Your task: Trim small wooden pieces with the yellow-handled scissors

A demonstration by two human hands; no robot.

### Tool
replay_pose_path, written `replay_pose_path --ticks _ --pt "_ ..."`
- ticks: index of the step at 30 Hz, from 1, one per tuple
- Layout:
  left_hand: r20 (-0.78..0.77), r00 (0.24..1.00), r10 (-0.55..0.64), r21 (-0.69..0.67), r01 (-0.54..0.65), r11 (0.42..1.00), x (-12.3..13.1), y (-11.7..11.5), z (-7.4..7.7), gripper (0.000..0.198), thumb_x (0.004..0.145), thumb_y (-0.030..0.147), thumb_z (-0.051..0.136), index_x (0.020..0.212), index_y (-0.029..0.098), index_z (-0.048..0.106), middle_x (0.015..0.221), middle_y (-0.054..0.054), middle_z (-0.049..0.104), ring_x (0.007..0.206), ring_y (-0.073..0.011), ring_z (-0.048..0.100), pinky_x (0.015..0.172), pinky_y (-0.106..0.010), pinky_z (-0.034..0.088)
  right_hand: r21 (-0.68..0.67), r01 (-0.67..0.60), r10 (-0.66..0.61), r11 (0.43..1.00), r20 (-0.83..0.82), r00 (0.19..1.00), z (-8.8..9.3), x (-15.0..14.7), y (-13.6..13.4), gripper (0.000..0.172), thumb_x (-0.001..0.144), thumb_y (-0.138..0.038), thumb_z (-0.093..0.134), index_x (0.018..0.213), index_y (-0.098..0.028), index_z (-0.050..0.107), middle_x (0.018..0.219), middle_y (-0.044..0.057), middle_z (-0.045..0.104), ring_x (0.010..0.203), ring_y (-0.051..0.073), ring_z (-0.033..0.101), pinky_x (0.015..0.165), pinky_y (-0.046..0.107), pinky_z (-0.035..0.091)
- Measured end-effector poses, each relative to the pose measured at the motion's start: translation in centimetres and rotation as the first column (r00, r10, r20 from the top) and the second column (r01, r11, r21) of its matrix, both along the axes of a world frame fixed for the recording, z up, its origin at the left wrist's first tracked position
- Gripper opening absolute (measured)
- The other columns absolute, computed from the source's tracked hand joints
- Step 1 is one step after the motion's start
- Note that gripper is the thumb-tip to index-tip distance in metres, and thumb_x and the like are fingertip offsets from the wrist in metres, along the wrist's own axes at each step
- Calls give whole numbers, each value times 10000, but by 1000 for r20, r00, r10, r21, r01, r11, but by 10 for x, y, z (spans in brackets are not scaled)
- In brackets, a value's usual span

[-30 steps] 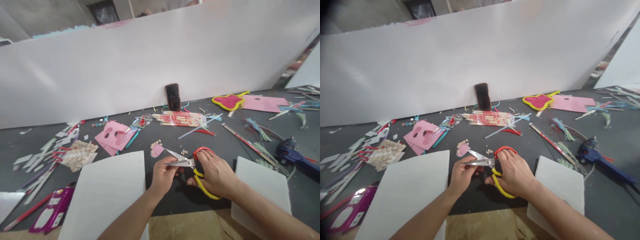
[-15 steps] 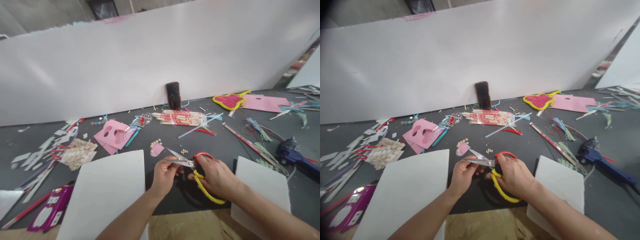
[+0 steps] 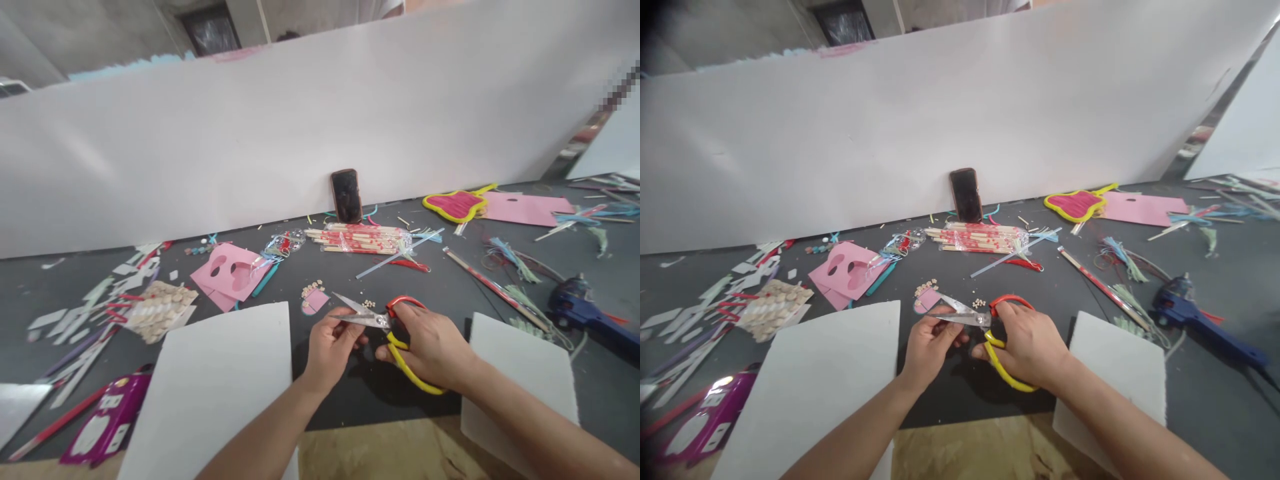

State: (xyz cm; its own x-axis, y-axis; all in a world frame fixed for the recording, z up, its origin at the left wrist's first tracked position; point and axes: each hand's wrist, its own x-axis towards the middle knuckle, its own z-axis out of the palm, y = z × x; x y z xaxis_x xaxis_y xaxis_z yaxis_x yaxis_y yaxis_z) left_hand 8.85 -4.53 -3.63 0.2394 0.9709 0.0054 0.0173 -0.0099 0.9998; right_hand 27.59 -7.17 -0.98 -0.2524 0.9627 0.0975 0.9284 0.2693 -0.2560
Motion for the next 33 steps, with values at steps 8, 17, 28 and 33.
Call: replay_pose_path --ticks 8,17,28,33 --pt "-11 1000 21 40 -21 999 -2 0 3 188 814 314 586 742 153 654 574 -1 650 545 -139 635 527 -206 487 20 -37 36 999 60 998 2 -2 -1 448 732 -562 558 949 -182 469 867 99 626 831 280 600 646 342 404" --pt "11 999 33 31 -33 999 -2 -1 2 176 811 315 604 755 155 650 574 4 635 534 -131 629 516 -198 488 -36 -62 61 997 -24 998 -3 1 0 371 748 -527 556 886 -205 434 826 80 614 743 237 582 607 319 401" --pt "44 999 25 -26 -24 999 -1 0 0 204 809 339 615 763 146 661 656 -1 639 509 -99 612 498 -177 505 -73 -32 35 997 37 999 -1 0 2 359 764 -538 527 869 -217 402 795 68 605 740 246 595 597 315 387" --pt "30 999 31 -9 -30 1000 -1 1 1 201 804 330 618 731 149 668 637 8 631 512 -92 606 521 -174 522 -65 -25 30 998 76 997 -2 0 1 353 778 -532 510 889 -210 418 806 77 622 767 258 615 598 315 388"
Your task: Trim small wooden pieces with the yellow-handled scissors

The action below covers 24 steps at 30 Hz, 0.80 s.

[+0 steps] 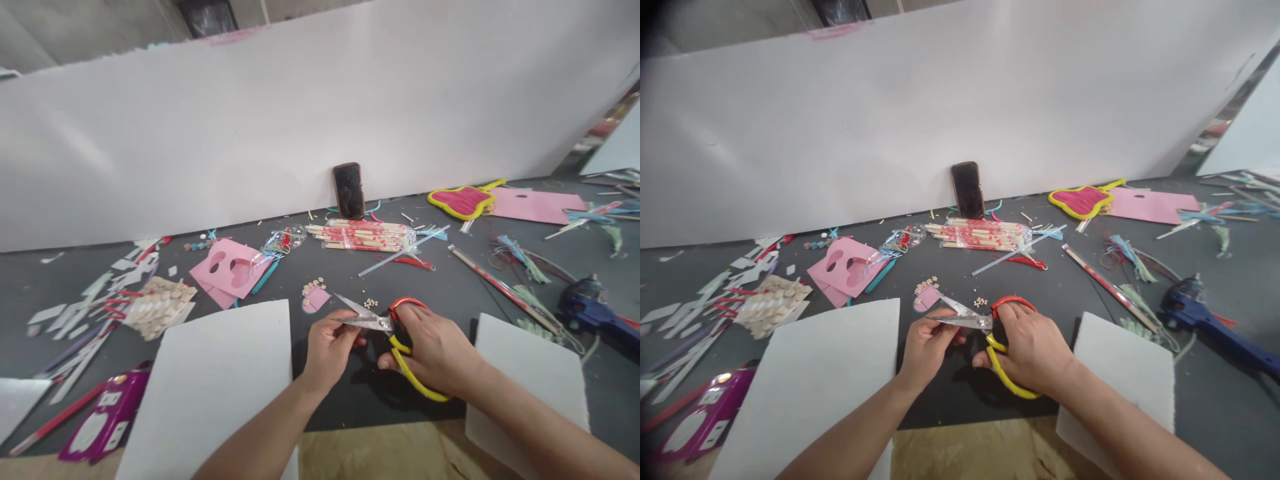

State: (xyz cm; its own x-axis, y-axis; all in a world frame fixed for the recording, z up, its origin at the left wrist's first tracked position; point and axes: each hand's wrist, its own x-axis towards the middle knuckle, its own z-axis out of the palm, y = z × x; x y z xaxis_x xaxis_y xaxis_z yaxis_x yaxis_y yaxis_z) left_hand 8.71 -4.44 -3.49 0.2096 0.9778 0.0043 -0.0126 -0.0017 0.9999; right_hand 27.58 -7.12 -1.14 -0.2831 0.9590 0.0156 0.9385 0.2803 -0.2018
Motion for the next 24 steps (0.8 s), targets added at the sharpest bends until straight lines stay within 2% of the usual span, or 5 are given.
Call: replay_pose_path --ticks 9,17,24 --pt "-56 998 11 45 -8 999 -2 -2 -1 216 815 319 602 707 145 673 666 -4 645 504 -97 620 509 -176 522 -10 17 -17 1000 49 999 -1 -2 -6 300 841 -490 443 897 -196 455 753 67 666 714 261 653 563 317 352" --pt "-51 999 15 2 -15 1000 0 -3 -3 224 830 343 584 772 143 668 702 -15 660 502 -101 636 496 -181 516 -47 43 -40 998 67 997 -1 -3 -5 307 858 -501 433 908 -200 468 740 60 683 689 259 656 546 315 326" --pt "-14 1000 14 -19 -14 1000 0 -2 0 176 795 336 627 778 162 650 642 10 662 512 -103 636 518 -175 516 30 22 -23 999 37 999 0 0 -1 378 798 -554 480 918 -197 445 776 75 660 745 265 642 558 313 351"
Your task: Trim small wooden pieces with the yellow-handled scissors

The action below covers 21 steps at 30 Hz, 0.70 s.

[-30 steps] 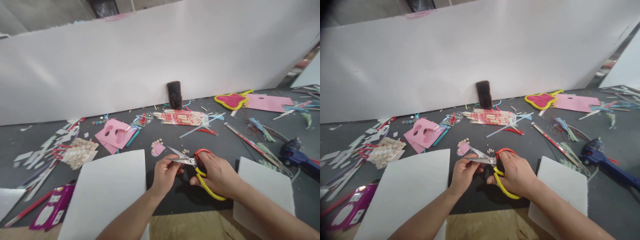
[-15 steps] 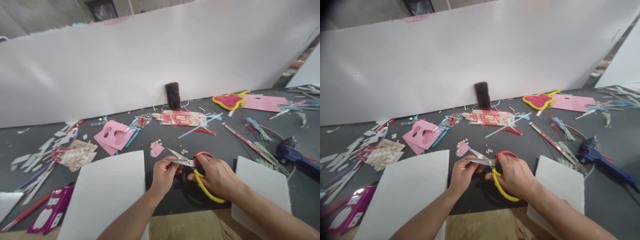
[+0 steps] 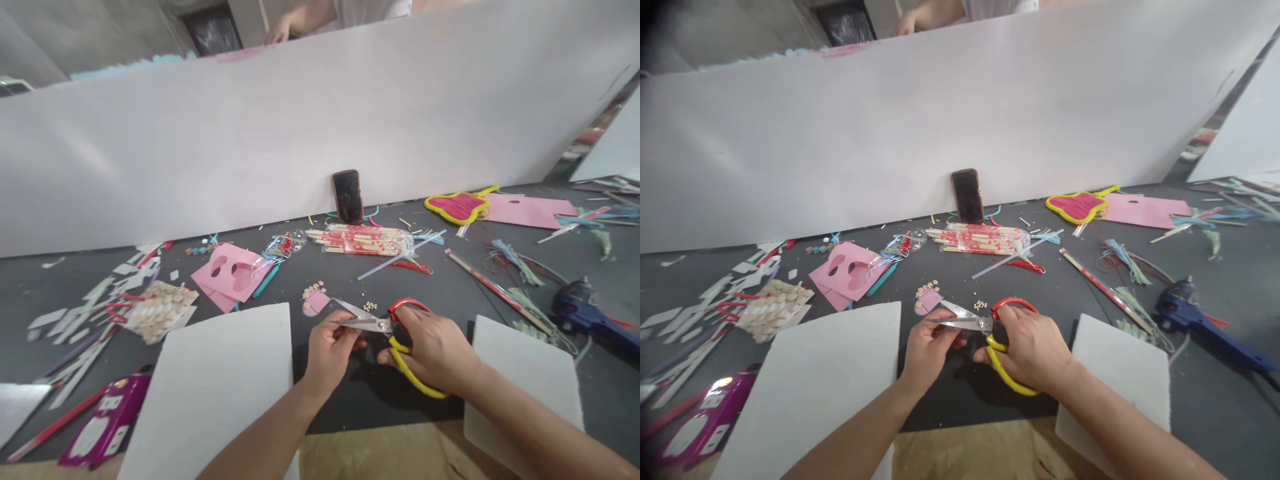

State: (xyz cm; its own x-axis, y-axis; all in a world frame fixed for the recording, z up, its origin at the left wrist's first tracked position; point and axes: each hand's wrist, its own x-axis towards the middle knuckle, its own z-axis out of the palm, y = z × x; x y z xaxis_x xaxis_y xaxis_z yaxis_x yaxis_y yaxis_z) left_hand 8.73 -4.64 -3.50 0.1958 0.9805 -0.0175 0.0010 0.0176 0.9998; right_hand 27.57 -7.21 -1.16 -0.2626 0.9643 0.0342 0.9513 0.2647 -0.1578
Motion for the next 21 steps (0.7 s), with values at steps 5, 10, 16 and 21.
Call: replay_pose_path --ticks 5,10,16,21 --pt "1 1000 14 30 -14 999 0 -1 1 146 784 298 624 744 161 653 559 22 629 506 -119 635 516 -186 513 40 -39 40 998 -15 999 2 0 0 451 745 -596 522 928 -191 438 829 94 638 787 279 621 609 333 389" --pt "-35 999 -30 35 31 999 -2 1 1 157 794 292 606 742 155 663 563 9 641 516 -131 642 515 -195 509 46 -45 47 998 -46 998 0 0 0 445 731 -583 549 918 -194 439 826 93 629 800 280 613 632 336 402" --pt "-38 997 -67 18 68 998 -2 1 3 190 813 302 585 737 151 672 652 -19 675 521 -128 632 515 -204 509 5 -51 51 999 -68 996 -3 0 -1 279 818 -467 483 885 -200 439 746 72 640 714 248 623 573 307 364" --pt "-43 997 -56 18 57 998 -1 0 4 222 829 334 576 720 157 653 658 -8 645 525 -122 621 531 -207 518 -43 -20 18 999 -54 998 -2 -3 -3 241 833 -440 464 881 -206 433 673 49 638 642 237 619 538 296 320"
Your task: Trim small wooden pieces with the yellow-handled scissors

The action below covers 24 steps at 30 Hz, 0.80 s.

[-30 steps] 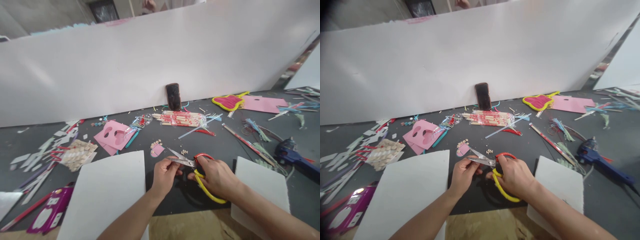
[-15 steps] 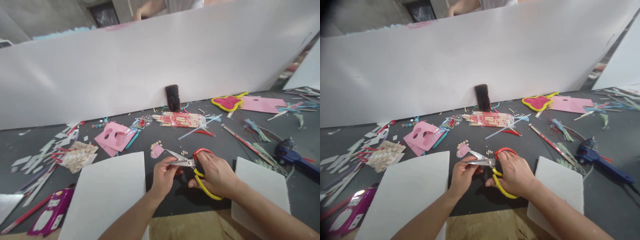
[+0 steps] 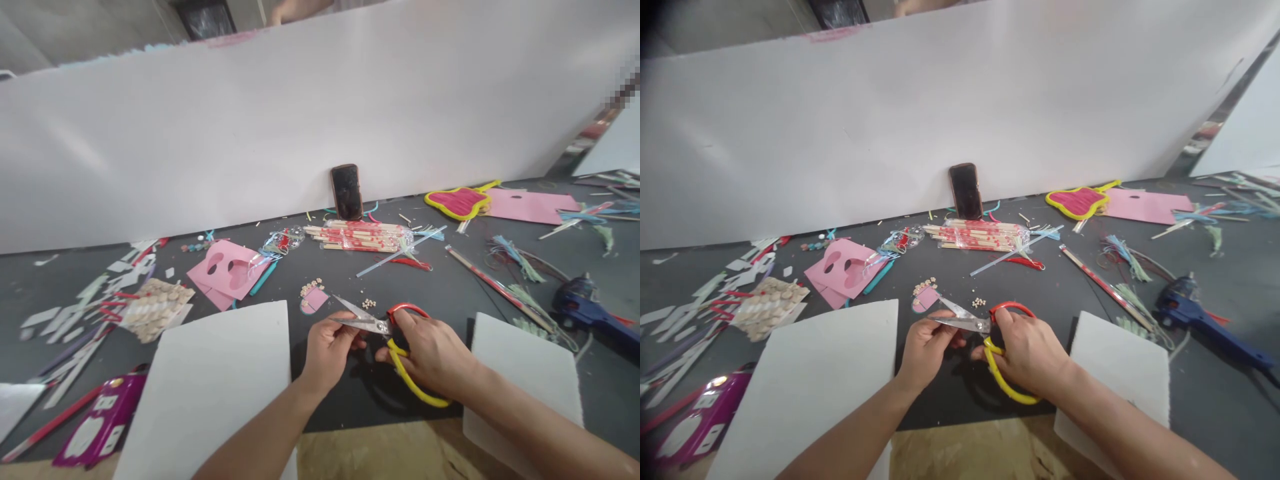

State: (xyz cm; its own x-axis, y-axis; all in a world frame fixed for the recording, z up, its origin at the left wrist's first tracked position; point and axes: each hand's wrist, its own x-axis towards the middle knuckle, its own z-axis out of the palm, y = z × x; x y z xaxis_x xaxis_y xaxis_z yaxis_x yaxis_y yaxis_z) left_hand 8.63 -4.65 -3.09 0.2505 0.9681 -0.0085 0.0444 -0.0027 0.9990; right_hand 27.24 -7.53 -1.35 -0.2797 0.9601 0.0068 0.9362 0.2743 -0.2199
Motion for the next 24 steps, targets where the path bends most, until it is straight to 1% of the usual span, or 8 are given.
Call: replay_pose_path --ticks 4,9,15,20,24 --pt "-26 1000 1 49 1 999 0 0 0 241 850 330 553 712 156 644 660 -5 637 514 -114 623 516 -194 509 -36 -11 11 999 -16 1000 2 0 0 230 836 -432 478 878 -211 428 678 35 636 629 224 619 532 287 309" --pt "-48 999 12 110 -7 994 -1 1 -3 268 864 338 532 696 155 633 669 -8 639 512 -112 629 519 -190 518 -43 -29 27 999 -44 999 3 2 2 253 832 -456 492 884 -213 445 682 22 627 612 210 609 518 276 301" --pt "-35 999 10 77 -8 997 1 2 -3 229 828 366 581 782 151 646 696 -19 661 530 -131 649 523 -202 522 19 19 -18 1000 -33 999 2 2 4 355 784 -528 531 900 -202 452 725 49 637 689 239 621 549 290 339" --pt "13 999 34 43 -35 998 1 0 -2 225 810 366 601 758 153 653 650 -6 648 529 -127 635 532 -203 520 52 6 -4 999 -29 1000 4 2 4 401 738 -554 545 896 -200 441 789 85 638 735 264 613 578 315 372" --pt "44 999 16 18 -17 1000 0 0 -1 230 805 363 599 745 151 664 642 -8 652 534 -127 628 543 -211 527 56 -5 7 998 -33 999 4 1 3 399 729 -556 553 878 -205 435 793 92 629 759 271 603 602 326 396"
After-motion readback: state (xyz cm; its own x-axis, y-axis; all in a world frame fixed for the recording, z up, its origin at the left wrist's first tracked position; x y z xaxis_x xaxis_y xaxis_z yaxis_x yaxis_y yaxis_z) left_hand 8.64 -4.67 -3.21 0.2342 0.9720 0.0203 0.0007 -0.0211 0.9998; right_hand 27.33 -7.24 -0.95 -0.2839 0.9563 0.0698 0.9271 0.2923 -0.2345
